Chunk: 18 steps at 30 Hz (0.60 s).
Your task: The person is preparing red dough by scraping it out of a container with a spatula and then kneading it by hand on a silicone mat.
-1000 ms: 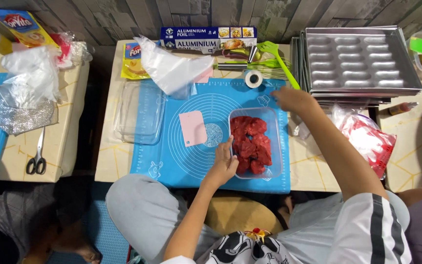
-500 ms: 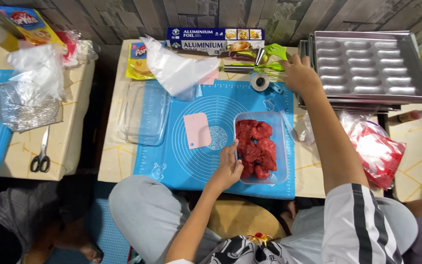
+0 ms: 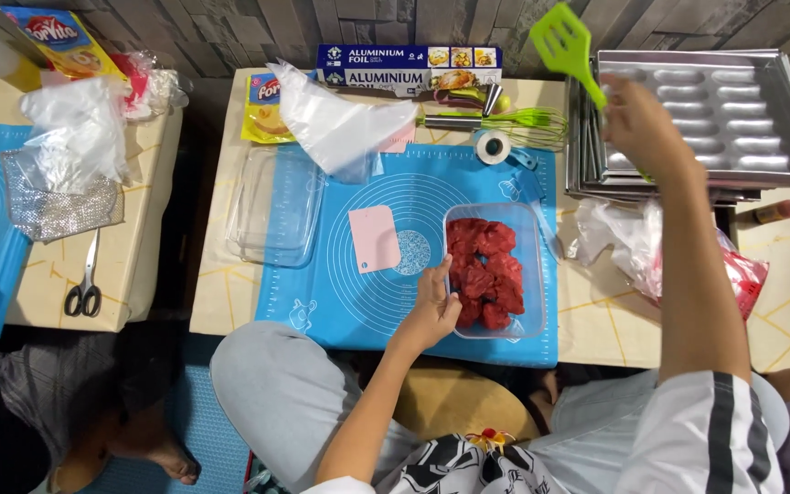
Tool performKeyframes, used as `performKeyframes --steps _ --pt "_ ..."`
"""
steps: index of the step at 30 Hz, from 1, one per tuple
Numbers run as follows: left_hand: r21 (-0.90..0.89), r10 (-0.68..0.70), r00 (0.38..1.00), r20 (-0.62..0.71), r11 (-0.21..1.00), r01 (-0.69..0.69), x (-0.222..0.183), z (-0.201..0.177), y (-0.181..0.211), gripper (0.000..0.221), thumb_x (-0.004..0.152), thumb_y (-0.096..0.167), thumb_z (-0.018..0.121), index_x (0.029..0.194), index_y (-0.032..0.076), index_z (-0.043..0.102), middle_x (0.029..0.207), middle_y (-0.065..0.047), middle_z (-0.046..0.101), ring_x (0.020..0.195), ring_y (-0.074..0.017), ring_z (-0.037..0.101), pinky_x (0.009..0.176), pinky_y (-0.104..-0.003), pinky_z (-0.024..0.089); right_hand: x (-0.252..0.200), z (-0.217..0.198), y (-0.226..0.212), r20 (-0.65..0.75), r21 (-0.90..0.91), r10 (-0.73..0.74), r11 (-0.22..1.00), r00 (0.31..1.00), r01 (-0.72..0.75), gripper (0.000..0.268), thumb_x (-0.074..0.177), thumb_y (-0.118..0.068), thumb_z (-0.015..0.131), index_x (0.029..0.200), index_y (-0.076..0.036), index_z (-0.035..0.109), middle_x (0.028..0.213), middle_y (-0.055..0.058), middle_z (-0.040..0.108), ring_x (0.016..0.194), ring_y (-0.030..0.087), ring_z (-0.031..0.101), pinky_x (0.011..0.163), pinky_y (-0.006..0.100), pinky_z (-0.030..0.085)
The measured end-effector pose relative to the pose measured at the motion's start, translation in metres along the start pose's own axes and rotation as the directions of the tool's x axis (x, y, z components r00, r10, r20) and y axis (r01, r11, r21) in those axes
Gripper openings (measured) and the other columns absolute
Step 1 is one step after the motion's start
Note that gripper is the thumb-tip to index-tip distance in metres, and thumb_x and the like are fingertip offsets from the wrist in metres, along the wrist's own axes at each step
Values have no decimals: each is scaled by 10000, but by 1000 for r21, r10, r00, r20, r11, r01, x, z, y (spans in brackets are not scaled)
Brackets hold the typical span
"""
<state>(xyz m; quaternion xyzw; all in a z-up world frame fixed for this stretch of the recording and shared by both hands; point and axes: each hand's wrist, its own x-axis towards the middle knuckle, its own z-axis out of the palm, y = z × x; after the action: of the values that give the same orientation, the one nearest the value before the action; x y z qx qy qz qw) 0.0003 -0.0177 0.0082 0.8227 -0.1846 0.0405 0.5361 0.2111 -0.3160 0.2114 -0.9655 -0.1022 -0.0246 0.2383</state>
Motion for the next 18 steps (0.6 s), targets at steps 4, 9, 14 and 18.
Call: performKeyframes --steps 4,9,14,18 --pt "-29 -44 999 27 999 44 0 -2 2 822 929 17 494 1611 224 86 1197 -187 462 996 -282 451 948 -414 420 -72 -28 -13 -51 364 16 932 999 3 546 1032 116 493 1554 131 334 1147 291 522 809 320 611 656 361 560" --pt "-131 -73 997 18 989 75 0 1 -5 621 960 101 431 1543 11 238 1326 -225 449 1186 -340 475 1104 -469 352 -150 -17 -14 49 793 -132 608 990 42 807 900 -97 557 1633 13 240 915 74 585 626 101 535 520 210 474" --pt "-39 -88 989 123 995 93 1 -14 16 664 1022 248 327 1630 128 89 1193 -188 391 1247 -418 393 1162 -575 247 -134 -30 -69 419 82 -2 996 908 -35 333 1044 -321 488 1139 -38 635 893 262 732 901 511 679 825 575 522" --pt "-52 -26 995 95 998 31 -4 3 -17 662 1022 259 314 1637 159 88 1128 -87 372 1101 -273 411 1112 -467 302 -115 -16 -73 480 -173 4 981 877 90 557 1074 -488 347 1122 -64 703 970 281 720 932 528 675 878 591 528"
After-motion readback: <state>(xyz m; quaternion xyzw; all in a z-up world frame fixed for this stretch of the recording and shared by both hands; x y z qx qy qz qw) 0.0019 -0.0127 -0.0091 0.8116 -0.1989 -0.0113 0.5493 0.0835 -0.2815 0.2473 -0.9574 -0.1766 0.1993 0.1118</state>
